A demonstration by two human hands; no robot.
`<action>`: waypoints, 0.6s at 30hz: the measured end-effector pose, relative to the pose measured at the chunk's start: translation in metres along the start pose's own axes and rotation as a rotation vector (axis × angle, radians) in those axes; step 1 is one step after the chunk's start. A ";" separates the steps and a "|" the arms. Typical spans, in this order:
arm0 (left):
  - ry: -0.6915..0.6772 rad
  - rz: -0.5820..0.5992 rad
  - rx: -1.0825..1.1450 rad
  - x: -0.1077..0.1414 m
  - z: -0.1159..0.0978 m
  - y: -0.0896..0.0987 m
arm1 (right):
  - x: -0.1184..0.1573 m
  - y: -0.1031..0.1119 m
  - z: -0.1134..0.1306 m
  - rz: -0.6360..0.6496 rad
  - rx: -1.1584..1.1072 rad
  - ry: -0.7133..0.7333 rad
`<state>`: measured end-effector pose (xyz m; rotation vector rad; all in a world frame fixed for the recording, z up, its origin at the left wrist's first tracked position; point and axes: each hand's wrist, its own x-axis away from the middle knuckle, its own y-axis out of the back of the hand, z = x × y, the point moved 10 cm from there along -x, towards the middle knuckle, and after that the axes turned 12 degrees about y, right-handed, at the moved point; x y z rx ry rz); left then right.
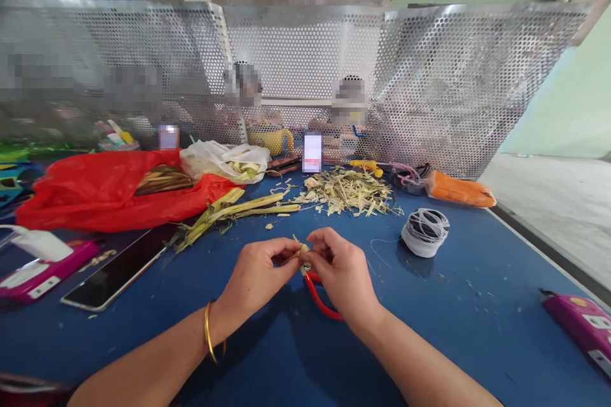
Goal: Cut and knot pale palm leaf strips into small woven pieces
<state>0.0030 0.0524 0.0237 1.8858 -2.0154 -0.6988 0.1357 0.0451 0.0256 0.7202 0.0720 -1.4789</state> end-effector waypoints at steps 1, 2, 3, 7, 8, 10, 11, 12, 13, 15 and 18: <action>0.001 0.010 0.018 0.000 0.001 0.000 | -0.001 -0.001 0.001 0.014 -0.003 0.012; 0.008 0.025 0.041 -0.001 0.002 -0.001 | -0.002 -0.001 0.002 0.027 -0.011 0.021; 0.020 0.044 0.070 -0.002 0.003 -0.002 | -0.003 -0.002 0.003 0.036 -0.023 0.027; 0.080 0.164 0.218 -0.005 0.009 -0.010 | -0.005 -0.002 0.004 0.043 -0.069 0.038; 0.092 0.196 0.261 -0.005 0.009 -0.013 | -0.005 -0.002 0.003 0.036 -0.077 0.027; 0.109 0.246 0.345 -0.006 0.009 -0.017 | -0.003 0.000 -0.002 -0.002 -0.101 -0.027; 0.118 0.259 0.384 -0.006 0.008 -0.018 | -0.002 0.001 -0.005 -0.029 -0.117 -0.063; 0.134 0.264 0.422 -0.006 0.009 -0.019 | 0.000 0.002 -0.008 -0.057 -0.129 -0.096; 0.158 0.261 0.463 -0.006 0.010 -0.019 | 0.002 0.003 -0.009 -0.079 -0.131 -0.119; 0.226 0.232 0.539 -0.007 0.016 -0.019 | 0.004 0.003 -0.005 -0.092 -0.110 -0.114; 0.284 0.160 0.588 -0.009 0.024 -0.016 | 0.005 0.000 0.008 -0.078 -0.069 -0.032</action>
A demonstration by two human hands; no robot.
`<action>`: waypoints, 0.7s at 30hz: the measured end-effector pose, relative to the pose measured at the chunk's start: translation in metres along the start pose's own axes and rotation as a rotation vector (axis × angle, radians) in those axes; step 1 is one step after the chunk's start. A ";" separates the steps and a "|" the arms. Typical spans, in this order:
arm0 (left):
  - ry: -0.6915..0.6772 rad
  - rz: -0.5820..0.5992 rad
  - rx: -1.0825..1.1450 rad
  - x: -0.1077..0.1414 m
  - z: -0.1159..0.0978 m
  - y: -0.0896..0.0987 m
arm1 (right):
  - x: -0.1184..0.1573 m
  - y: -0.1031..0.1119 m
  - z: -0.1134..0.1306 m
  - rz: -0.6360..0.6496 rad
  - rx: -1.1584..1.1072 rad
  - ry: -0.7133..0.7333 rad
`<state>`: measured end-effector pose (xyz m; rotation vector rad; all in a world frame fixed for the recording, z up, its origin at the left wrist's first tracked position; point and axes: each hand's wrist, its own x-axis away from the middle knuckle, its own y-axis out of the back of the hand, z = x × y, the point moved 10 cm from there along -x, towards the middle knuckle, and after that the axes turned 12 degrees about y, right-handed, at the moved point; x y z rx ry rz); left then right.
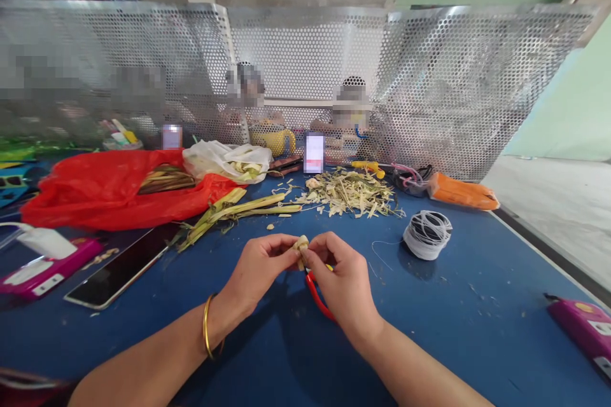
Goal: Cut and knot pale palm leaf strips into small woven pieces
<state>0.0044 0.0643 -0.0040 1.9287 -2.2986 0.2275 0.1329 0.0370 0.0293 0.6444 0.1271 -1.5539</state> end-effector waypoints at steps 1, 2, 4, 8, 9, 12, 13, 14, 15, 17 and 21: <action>-0.005 -0.018 -0.001 -0.001 0.000 0.002 | 0.000 -0.001 0.003 0.005 0.007 0.027; -0.010 -0.028 -0.007 -0.001 0.001 0.004 | 0.001 -0.001 0.006 0.005 0.017 0.048; -0.015 -0.032 -0.016 -0.002 0.002 0.005 | 0.001 0.000 0.008 -0.003 0.059 0.080; -0.036 -0.050 -0.049 0.000 0.002 0.006 | 0.000 0.005 0.014 -0.026 0.182 0.159; -0.044 -0.060 -0.065 0.001 0.001 0.006 | -0.001 0.006 0.016 -0.025 0.207 0.176; -0.068 -0.081 -0.113 0.004 -0.004 0.006 | -0.001 0.006 0.019 -0.026 0.248 0.197; -0.079 -0.087 -0.129 0.005 -0.005 0.006 | -0.001 0.006 0.020 -0.031 0.253 0.199; -0.091 -0.092 -0.145 0.006 -0.007 0.005 | -0.001 0.006 0.020 -0.039 0.255 0.202; -0.102 -0.096 -0.159 0.007 -0.009 0.005 | -0.001 0.007 0.020 -0.049 0.256 0.207; -0.116 -0.097 -0.184 0.008 -0.011 0.004 | 0.000 0.007 0.020 -0.064 0.259 0.216; -0.117 -0.098 -0.229 0.007 -0.009 0.004 | 0.000 0.006 0.016 -0.051 0.241 0.188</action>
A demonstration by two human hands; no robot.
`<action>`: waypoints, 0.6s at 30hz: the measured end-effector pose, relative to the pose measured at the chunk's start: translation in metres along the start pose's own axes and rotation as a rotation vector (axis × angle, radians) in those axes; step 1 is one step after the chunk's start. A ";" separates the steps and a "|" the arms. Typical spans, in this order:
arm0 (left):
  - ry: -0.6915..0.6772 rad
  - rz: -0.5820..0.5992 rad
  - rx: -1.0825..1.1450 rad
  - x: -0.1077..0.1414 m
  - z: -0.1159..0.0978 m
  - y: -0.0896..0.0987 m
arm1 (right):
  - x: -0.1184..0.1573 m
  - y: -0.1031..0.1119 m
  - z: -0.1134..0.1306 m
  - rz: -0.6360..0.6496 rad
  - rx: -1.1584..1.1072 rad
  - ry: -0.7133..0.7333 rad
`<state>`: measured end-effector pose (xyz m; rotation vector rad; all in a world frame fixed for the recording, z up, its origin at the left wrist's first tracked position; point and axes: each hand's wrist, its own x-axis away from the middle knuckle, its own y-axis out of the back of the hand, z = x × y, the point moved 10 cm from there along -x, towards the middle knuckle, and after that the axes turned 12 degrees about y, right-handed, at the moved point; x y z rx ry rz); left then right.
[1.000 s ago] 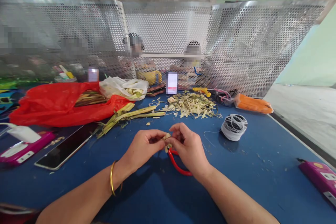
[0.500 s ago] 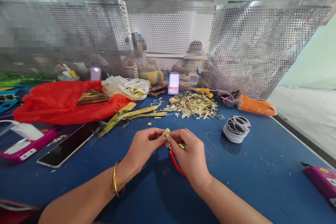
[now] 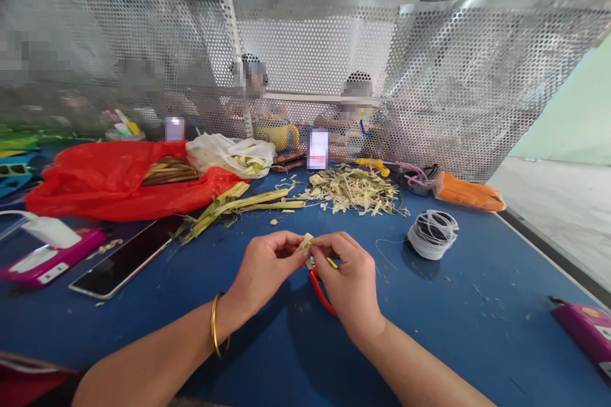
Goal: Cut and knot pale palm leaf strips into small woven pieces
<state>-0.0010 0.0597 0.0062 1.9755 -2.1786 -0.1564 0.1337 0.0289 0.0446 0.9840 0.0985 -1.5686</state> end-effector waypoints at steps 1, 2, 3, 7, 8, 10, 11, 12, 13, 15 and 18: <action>-0.002 0.000 -0.007 0.000 0.001 0.000 | 0.000 -0.001 0.000 0.012 -0.013 0.001; -0.005 0.004 -0.007 -0.001 0.001 0.000 | -0.001 -0.002 0.002 0.023 -0.026 0.011; -0.009 0.009 -0.002 -0.001 0.001 0.000 | -0.002 -0.002 0.003 0.029 -0.036 0.025; -0.023 0.029 0.019 -0.001 -0.001 0.000 | -0.002 -0.001 -0.003 0.001 -0.081 -0.059; -0.018 0.030 0.022 -0.002 -0.001 -0.001 | 0.000 -0.002 -0.010 -0.012 -0.124 -0.126; -0.002 0.026 0.030 -0.002 0.000 -0.001 | 0.005 -0.006 -0.024 -0.032 -0.252 -0.266; 0.008 0.022 0.034 -0.003 0.000 -0.001 | 0.007 -0.009 -0.029 -0.038 -0.315 -0.322; 0.017 0.019 0.036 -0.003 0.001 -0.001 | 0.008 -0.012 -0.032 -0.039 -0.366 -0.364; 0.023 0.012 0.038 -0.004 0.002 -0.001 | 0.009 -0.014 -0.035 -0.039 -0.402 -0.393; 0.022 -0.012 0.030 -0.004 0.002 0.000 | 0.010 -0.017 -0.038 -0.032 -0.433 -0.422; 0.011 -0.038 0.018 -0.004 0.001 0.002 | 0.010 -0.019 -0.040 -0.017 -0.426 -0.429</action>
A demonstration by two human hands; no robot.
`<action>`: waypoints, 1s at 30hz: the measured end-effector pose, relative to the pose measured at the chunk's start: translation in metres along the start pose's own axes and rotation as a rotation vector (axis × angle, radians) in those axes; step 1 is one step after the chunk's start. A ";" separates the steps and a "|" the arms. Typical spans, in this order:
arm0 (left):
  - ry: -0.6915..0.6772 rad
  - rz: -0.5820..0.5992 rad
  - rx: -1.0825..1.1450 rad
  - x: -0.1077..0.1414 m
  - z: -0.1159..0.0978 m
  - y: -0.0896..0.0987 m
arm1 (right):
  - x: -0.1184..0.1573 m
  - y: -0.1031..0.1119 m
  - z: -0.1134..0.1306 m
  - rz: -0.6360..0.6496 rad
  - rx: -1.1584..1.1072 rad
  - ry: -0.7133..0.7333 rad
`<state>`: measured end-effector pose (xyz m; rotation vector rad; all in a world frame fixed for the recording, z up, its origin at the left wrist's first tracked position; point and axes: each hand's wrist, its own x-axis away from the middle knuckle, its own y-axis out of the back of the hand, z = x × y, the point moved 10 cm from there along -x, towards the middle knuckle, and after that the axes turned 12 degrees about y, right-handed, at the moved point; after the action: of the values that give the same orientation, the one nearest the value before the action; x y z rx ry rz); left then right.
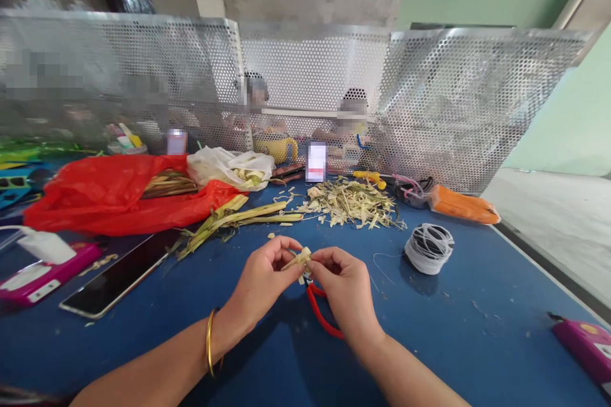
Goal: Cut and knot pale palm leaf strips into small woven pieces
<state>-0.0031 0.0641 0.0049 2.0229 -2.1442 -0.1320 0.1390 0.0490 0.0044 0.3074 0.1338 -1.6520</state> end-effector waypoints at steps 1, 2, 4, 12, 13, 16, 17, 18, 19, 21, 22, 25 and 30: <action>0.001 0.003 0.001 0.000 0.000 0.000 | 0.000 0.000 -0.001 0.000 0.013 0.003; 0.007 0.009 0.004 0.000 0.000 -0.001 | 0.000 0.000 -0.001 0.000 0.028 0.011; 0.018 0.018 0.012 0.000 0.000 -0.001 | 0.000 0.000 -0.001 0.007 0.058 0.033; 0.023 0.012 0.006 -0.002 0.003 -0.001 | 0.003 0.000 0.011 0.031 0.257 0.163; 0.021 0.014 0.000 -0.001 0.003 -0.001 | 0.003 0.000 0.015 0.030 0.294 0.199; 0.012 0.008 -0.037 0.000 0.002 -0.001 | 0.003 0.002 0.019 0.023 0.325 0.208; 0.009 0.003 -0.049 0.000 0.001 -0.001 | 0.002 0.002 0.017 0.020 0.306 0.179; 0.004 -0.002 -0.059 0.001 0.001 -0.002 | 0.002 0.003 0.014 0.020 0.280 0.150; 0.000 -0.006 -0.066 0.001 0.000 -0.002 | 0.002 0.002 0.012 0.020 0.253 0.128; -0.006 -0.007 -0.076 0.001 0.000 -0.002 | 0.001 0.002 0.009 0.015 0.206 0.100; -0.007 -0.007 -0.081 0.001 0.000 -0.002 | 0.001 0.002 0.008 0.012 0.185 0.092; -0.006 0.013 -0.093 0.001 0.000 -0.003 | 0.001 0.001 0.007 0.001 0.103 0.095; -0.065 -0.003 -0.166 0.006 -0.009 -0.001 | 0.001 -0.003 0.006 0.047 0.010 0.087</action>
<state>-0.0009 0.0587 0.0142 1.9535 -2.0910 -0.3674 0.1347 0.0464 0.0097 0.3873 0.1828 -1.5937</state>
